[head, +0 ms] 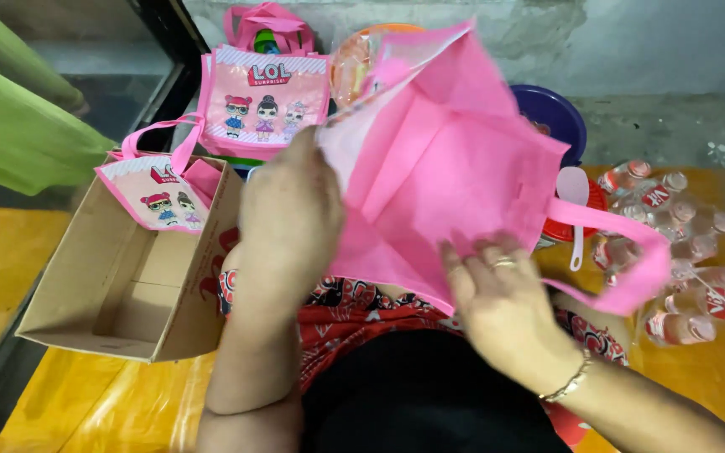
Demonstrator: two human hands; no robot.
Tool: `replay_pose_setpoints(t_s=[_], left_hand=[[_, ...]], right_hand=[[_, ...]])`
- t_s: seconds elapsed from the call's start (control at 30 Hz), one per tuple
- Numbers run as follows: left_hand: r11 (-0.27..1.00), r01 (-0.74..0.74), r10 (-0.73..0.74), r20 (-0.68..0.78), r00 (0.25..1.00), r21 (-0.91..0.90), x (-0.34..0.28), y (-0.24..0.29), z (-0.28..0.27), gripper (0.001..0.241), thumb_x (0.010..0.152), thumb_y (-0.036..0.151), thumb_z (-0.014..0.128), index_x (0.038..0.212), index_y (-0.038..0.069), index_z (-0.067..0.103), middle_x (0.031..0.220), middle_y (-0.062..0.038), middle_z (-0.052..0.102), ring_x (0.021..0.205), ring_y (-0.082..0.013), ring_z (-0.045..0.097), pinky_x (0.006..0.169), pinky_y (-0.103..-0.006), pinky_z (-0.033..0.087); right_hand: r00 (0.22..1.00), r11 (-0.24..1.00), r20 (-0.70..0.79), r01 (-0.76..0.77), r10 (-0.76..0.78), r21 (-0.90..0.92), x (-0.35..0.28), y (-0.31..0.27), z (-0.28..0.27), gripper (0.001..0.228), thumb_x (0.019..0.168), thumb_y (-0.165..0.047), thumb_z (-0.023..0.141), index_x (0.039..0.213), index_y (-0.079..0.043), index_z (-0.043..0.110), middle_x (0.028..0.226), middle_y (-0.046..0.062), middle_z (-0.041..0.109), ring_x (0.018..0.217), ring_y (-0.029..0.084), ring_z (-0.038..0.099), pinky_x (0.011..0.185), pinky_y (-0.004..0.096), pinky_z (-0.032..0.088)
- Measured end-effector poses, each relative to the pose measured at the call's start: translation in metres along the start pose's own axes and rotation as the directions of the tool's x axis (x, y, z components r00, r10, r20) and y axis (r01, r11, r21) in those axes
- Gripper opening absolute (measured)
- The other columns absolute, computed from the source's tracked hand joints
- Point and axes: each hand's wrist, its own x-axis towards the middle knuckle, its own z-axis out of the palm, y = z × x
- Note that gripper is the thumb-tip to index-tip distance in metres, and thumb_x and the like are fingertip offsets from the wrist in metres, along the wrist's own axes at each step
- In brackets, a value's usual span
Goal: Assembling gift bags by opening them and filling them with snacks and drinks.
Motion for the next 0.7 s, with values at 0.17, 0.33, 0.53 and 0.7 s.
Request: replay_pose_setpoints(t_s=[0.17,0.33,0.53,0.7], left_hand=[[0.979,0.14,-0.131,0.072,0.989,-0.147,-0.001,-0.021,-0.022,0.024,0.08,0.004,0.034,0.103,0.0,0.04,0.069,-0.025,0.057,0.066,-0.0476,0.05,0.053,-0.0535,0.031],[0.936,0.107,-0.112,0.002,0.994,-0.334,-0.002,-0.005,-0.016,0.046,0.07,-0.006,0.031,0.115,0.002,0.032,0.085,-0.024,0.057,0.076,-0.0417,0.052,0.061,-0.0472,0.036],[0.936,-0.35,0.351,0.054,0.935,-0.033,0.009,0.021,0.006,0.021,0.061,-0.009,0.041,0.079,0.002,0.046,0.118,-0.021,0.037,0.057,-0.0478,0.05,0.03,-0.0548,0.032],[0.949,-0.315,0.309,0.286,0.907,-0.027,0.05,0.021,0.057,0.023,0.064,-0.015,0.038,0.082,-0.009,0.051,0.082,-0.021,0.051,0.063,-0.0431,0.056,0.049,-0.0503,0.046]], right_hand=[[0.995,0.996,0.083,-0.041,0.048,-0.08,-0.009,0.027,-0.017,0.002,0.073,-0.009,0.052,0.074,-0.009,0.053,0.069,0.004,0.053,0.061,0.023,0.051,0.074,0.039,0.041],[0.986,0.96,0.07,-0.131,0.152,-0.247,-0.023,0.064,-0.019,0.016,0.081,-0.023,0.053,0.068,-0.015,0.055,0.069,0.003,0.053,0.063,0.026,0.051,0.068,0.04,0.042],[0.96,0.968,-0.16,-0.244,0.232,-0.056,-0.039,0.091,-0.035,0.009,0.081,-0.009,0.073,0.08,-0.009,0.063,0.088,0.006,0.06,0.08,0.023,0.055,0.08,0.036,0.039],[0.958,0.951,0.191,-0.248,0.213,0.186,-0.036,0.09,-0.021,0.036,0.06,-0.037,0.07,0.085,-0.013,0.062,0.088,0.001,0.063,0.092,0.02,0.057,0.103,0.04,0.025]])
